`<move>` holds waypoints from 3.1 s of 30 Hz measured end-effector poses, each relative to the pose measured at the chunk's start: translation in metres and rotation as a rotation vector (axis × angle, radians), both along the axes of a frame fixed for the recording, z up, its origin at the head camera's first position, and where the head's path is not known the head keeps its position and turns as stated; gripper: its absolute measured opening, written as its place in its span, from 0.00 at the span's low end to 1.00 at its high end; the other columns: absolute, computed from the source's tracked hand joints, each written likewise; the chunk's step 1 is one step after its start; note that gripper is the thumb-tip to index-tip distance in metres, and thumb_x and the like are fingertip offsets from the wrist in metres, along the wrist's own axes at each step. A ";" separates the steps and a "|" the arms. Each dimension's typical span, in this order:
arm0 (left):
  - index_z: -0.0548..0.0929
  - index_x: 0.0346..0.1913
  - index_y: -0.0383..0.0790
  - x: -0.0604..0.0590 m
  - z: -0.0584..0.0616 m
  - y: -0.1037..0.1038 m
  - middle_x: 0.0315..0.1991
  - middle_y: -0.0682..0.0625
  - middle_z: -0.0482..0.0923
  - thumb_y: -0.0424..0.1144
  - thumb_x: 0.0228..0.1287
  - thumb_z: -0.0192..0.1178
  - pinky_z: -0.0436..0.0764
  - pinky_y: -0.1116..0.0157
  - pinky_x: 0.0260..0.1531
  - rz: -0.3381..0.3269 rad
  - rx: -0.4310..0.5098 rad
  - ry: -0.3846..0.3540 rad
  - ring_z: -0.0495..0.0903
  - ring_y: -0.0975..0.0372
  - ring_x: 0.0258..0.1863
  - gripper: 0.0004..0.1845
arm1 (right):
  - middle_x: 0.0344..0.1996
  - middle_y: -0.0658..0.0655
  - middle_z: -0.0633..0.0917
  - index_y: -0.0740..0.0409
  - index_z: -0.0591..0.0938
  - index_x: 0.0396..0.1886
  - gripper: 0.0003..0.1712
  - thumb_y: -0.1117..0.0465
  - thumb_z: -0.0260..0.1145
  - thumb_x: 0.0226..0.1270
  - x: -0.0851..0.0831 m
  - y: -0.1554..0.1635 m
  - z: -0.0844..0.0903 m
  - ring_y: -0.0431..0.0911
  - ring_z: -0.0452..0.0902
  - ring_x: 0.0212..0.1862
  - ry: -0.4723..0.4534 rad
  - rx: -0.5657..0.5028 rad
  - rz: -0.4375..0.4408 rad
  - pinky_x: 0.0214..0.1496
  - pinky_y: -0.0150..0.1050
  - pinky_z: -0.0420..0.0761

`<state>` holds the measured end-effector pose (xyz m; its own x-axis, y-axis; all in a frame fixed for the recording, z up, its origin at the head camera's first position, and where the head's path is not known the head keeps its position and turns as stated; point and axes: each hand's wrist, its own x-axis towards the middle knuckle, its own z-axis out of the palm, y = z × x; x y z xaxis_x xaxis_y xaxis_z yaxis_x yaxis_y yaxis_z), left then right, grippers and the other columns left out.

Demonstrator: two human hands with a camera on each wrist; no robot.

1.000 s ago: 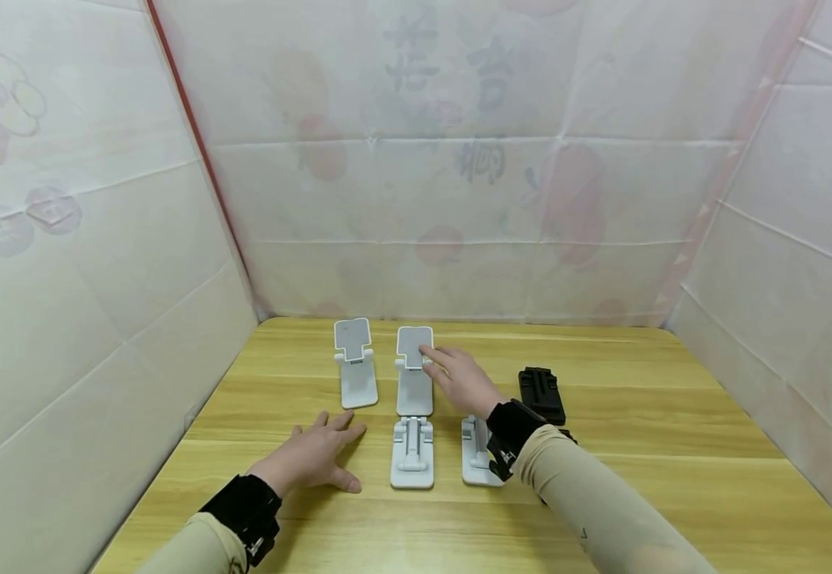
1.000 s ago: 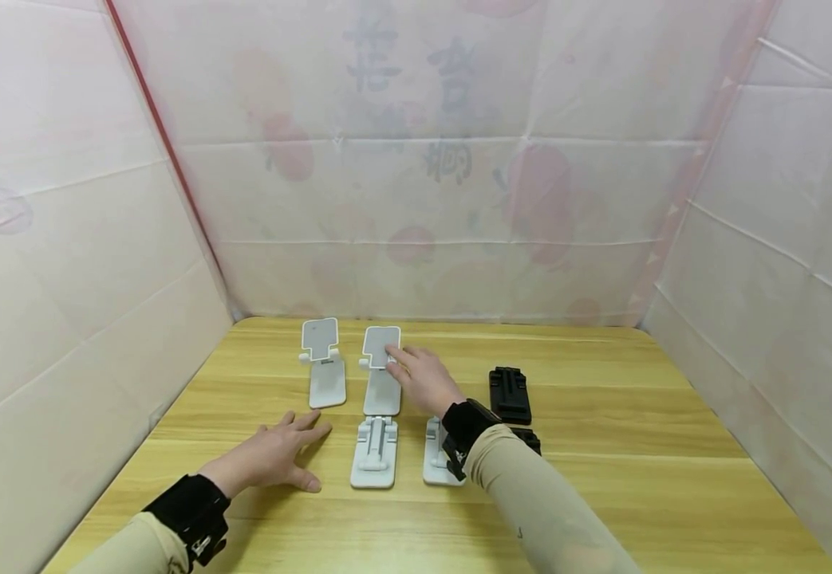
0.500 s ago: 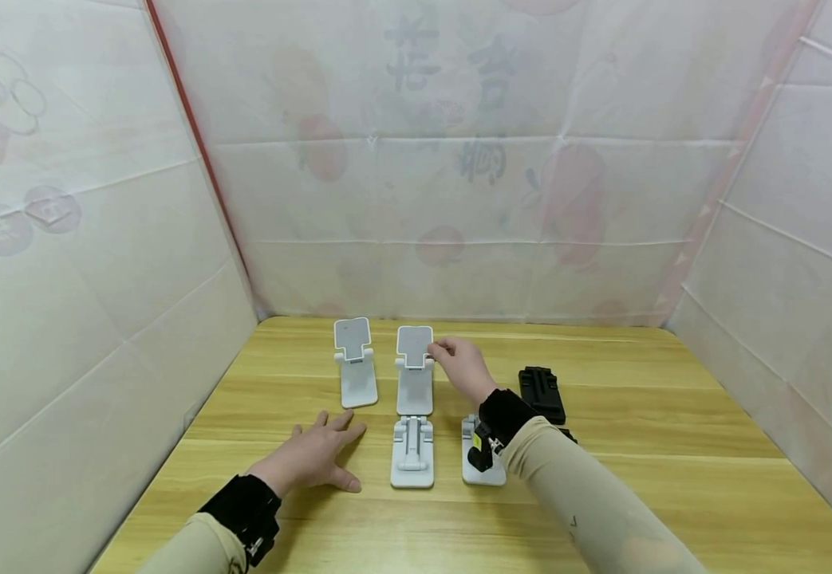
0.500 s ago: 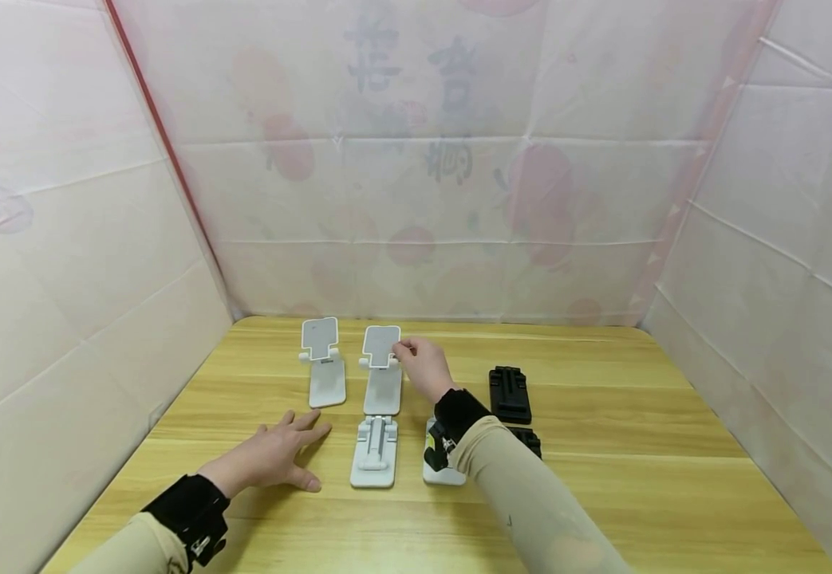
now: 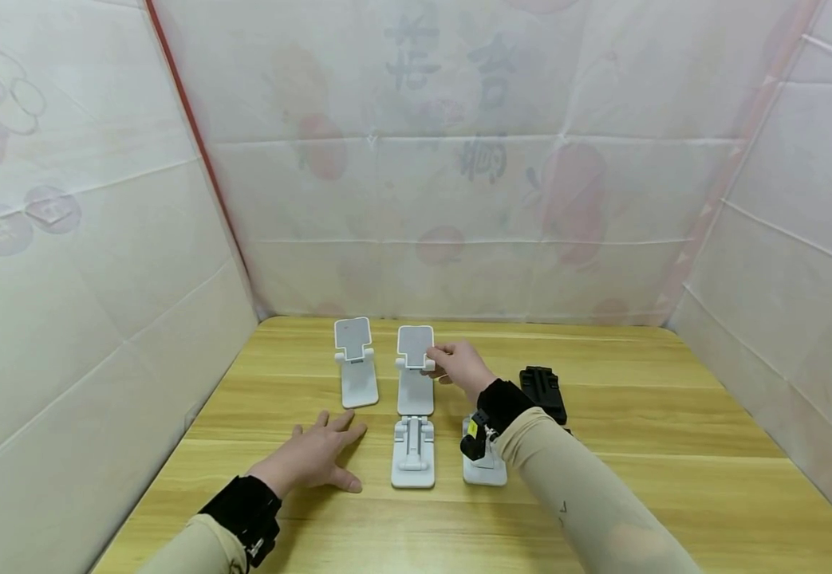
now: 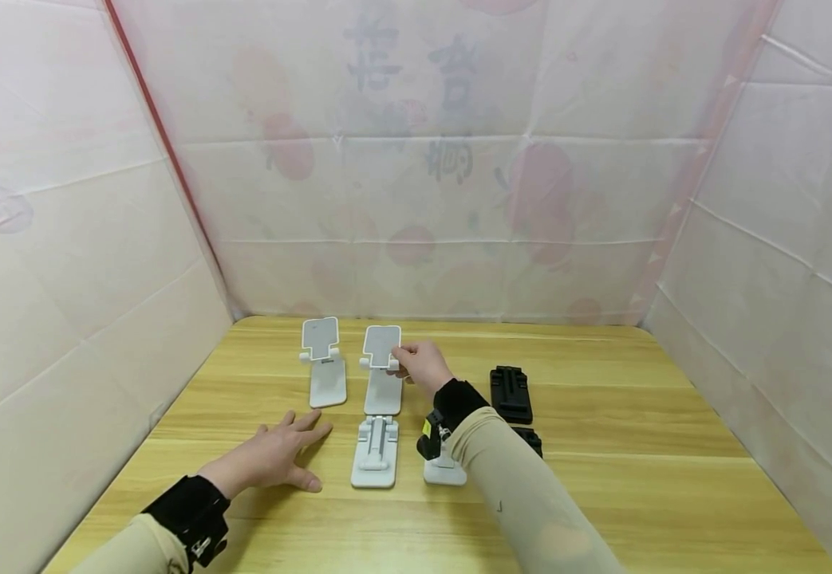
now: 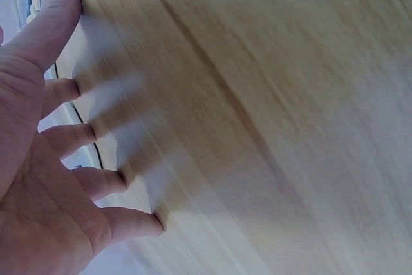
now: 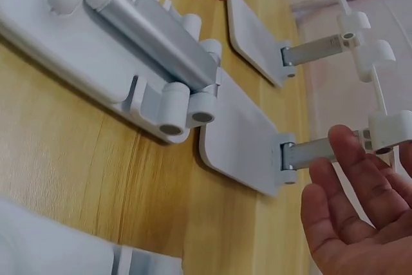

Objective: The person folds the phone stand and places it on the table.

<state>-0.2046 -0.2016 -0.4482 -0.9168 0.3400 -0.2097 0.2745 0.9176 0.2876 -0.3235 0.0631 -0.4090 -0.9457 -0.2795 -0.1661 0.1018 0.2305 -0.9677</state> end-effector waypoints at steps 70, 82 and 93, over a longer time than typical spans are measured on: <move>0.88 0.53 0.41 -0.013 0.020 0.034 0.39 0.45 0.90 0.51 0.72 0.63 0.88 0.52 0.31 0.073 0.153 0.521 0.88 0.54 0.31 0.19 | 0.44 0.55 0.83 0.69 0.74 0.53 0.13 0.62 0.55 0.82 0.020 0.042 0.035 0.46 0.76 0.47 0.018 -0.222 -0.073 0.63 0.48 0.75; 0.61 0.78 0.31 -0.045 0.027 0.086 0.65 0.32 0.76 0.49 0.78 0.56 0.90 0.57 0.47 0.353 0.927 -0.082 0.83 0.43 0.57 0.36 | 0.45 0.55 0.85 0.69 0.74 0.57 0.15 0.62 0.54 0.83 0.027 0.038 0.043 0.44 0.79 0.47 0.045 -0.247 -0.032 0.63 0.46 0.75; 0.67 0.72 0.24 -0.055 0.021 0.103 0.67 0.30 0.72 0.46 0.78 0.57 0.85 0.54 0.57 0.422 1.193 -0.314 0.81 0.43 0.60 0.32 | 0.48 0.56 0.85 0.70 0.73 0.55 0.13 0.63 0.53 0.83 0.035 0.029 0.051 0.43 0.80 0.48 0.077 -0.302 0.027 0.67 0.45 0.74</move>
<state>-0.2592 -0.0988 -0.4275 -0.9653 0.1632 -0.2039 -0.1979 0.0525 0.9788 -0.2885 0.0925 -0.3581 -0.9439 -0.3302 0.0002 0.0231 -0.0666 -0.9975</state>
